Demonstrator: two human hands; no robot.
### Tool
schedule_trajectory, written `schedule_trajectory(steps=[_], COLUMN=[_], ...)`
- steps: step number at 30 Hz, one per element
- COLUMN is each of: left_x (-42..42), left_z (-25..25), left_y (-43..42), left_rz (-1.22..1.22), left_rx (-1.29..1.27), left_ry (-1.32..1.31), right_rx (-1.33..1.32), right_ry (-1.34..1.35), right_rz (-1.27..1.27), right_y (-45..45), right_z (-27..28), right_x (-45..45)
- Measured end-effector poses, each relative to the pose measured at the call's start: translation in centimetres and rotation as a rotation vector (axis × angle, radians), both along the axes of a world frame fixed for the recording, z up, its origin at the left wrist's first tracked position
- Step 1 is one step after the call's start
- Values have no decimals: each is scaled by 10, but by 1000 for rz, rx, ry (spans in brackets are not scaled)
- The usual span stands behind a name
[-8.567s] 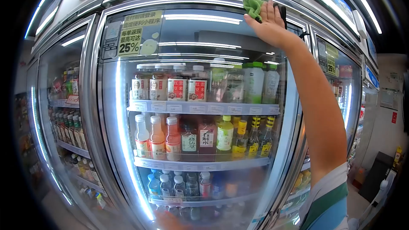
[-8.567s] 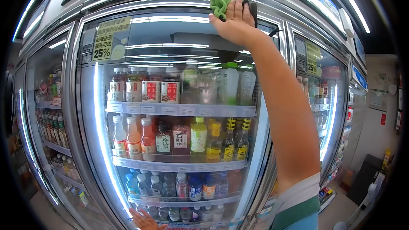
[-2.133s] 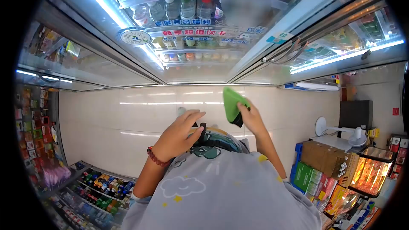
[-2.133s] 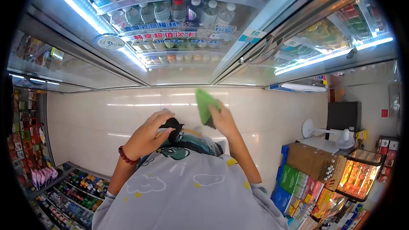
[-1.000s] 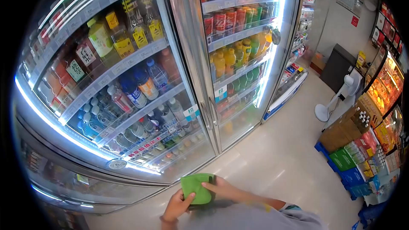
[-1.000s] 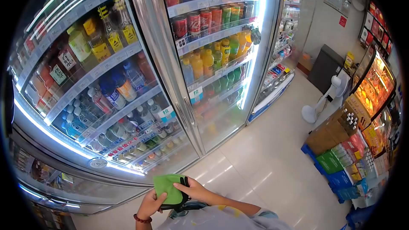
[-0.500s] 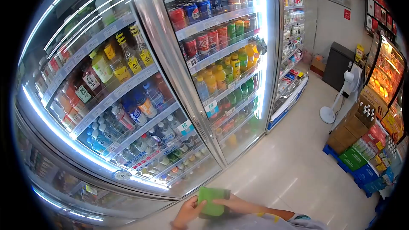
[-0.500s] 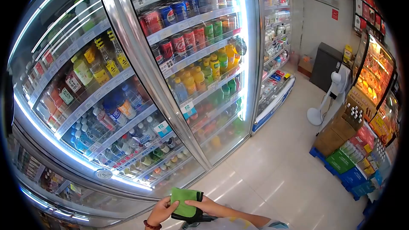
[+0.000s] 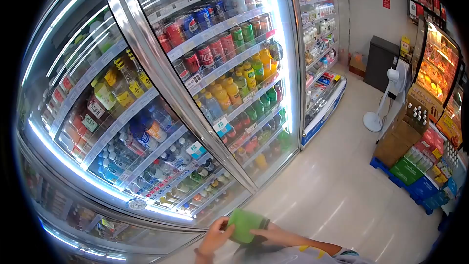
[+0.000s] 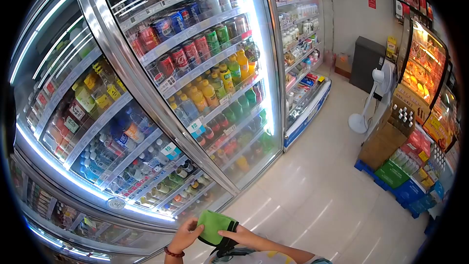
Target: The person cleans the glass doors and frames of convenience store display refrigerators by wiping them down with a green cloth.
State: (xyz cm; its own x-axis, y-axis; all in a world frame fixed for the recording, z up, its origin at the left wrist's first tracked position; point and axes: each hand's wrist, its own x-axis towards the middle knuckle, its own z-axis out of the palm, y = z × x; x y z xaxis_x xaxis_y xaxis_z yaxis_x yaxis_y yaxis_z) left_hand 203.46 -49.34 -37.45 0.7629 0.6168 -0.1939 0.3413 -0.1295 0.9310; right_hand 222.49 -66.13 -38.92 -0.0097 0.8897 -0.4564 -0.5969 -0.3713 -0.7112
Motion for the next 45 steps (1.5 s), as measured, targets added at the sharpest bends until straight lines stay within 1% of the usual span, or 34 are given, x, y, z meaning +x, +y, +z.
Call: schedule_trajectory(steps=[2, 3, 5, 7, 8, 9, 11, 13, 15, 17, 18, 19, 21, 22, 23, 25, 28, 29, 31, 33, 34, 36, 37, 39, 40, 41, 42, 43, 44, 45], left_x=[5, 10, 22, 34, 41, 46, 62, 78, 100, 117, 128, 139, 158, 167, 173, 185, 200, 204, 209, 219, 225, 238, 244, 256, 262, 266, 272, 278, 285, 288], left_z=[-14, -11, 1, 7, 6, 6, 12, 17, 28, 22, 25, 24, 24, 19, 18, 21, 29, 28, 14, 9, 14, 21, 20, 15, 19, 16, 13, 11, 10, 7], left_y=[10, 12, 21, 34, 44, 56, 78, 101, 122, 154, 166, 180, 198, 210, 214, 224, 220, 218, 222, 222, 219, 215, 216, 215, 214, 214, 215, 213, 211, 210], left_rz=[3, 8, 20, 94, 150, 171, 242, 277, 426, 506, 563, 605, 693, 715, 721, 751, 760, 768, 741, 766, 779, 842, 862, 927, 961, 985, 1028, 1068, 1099, 1110], left_rx=[8, 17, 31, 139, 176, 275, 304, 328, 433, 448, 456, 444, 499, 504, 497, 646, 679, 669, 767, 628, 637, 536, 543, 548, 493, 499, 547, 595, 657, 664], left_ry=[-15, -35, 0, 9, -10, -5, -54, -31, -84, -147, -139, -185, -196, -262, -265, -144, -116, -102, -69, -126, -120, -166, -159, -176, -214, -202, -169, -135, -87, -72], right_rx=[30, 32, 118, 140, 126, 109, 110, 73, 212, 344, 377, 411, 590, 563, 538, 602, 868, 984, 869, 953, 965, 884, 962, 1061, 1138, 1210, 1315, 1405, 1509, 1609], right_ry=[12, 16, 193, 196, 156, 114, 64, -246, -341, -476, -548, -620, -777, -838, -895, -833, -1087, -1198, -1545, -1811, -1795, -1871, -1853, -1855, -1847, -1835, -1875, -1996, -1977, -1954], right_rz=[-64, -68, -205, -214, -230, -244, -288, -247, -334, -409, -427, -442, -608, -666, -723, -840, -1175, -1236, -1165, -1161, -1159, -989, -1089, -1021, -926, -831, -745, -653, -574, -496], right_y=[1, 2, 9, 19, 24, 28, 44, 66, 101, 138, 155, 174, 216, 241, 263, 278, 304, 310, 321, 342, 356, 394, 418, 423, 422, 419, 416, 409, 407, 405], right_z=[-14, -18, -26, -38, -42, -42, -20, -6, -5, 16, 33, 47, 70, 69, 70, 134, 187, 199, 206, 211, 209, 186, 167, 154, 150, 146, 143, 143, 141, 138], right_x=[4, 4, 3, 10, 16, 21, 43, 72, 98, 124, 138, 152, 176, 195, 216, 250, 291, 303, 327, 340, 340, 328, 321, 308, 302, 298, 297, 303, 313, 326])
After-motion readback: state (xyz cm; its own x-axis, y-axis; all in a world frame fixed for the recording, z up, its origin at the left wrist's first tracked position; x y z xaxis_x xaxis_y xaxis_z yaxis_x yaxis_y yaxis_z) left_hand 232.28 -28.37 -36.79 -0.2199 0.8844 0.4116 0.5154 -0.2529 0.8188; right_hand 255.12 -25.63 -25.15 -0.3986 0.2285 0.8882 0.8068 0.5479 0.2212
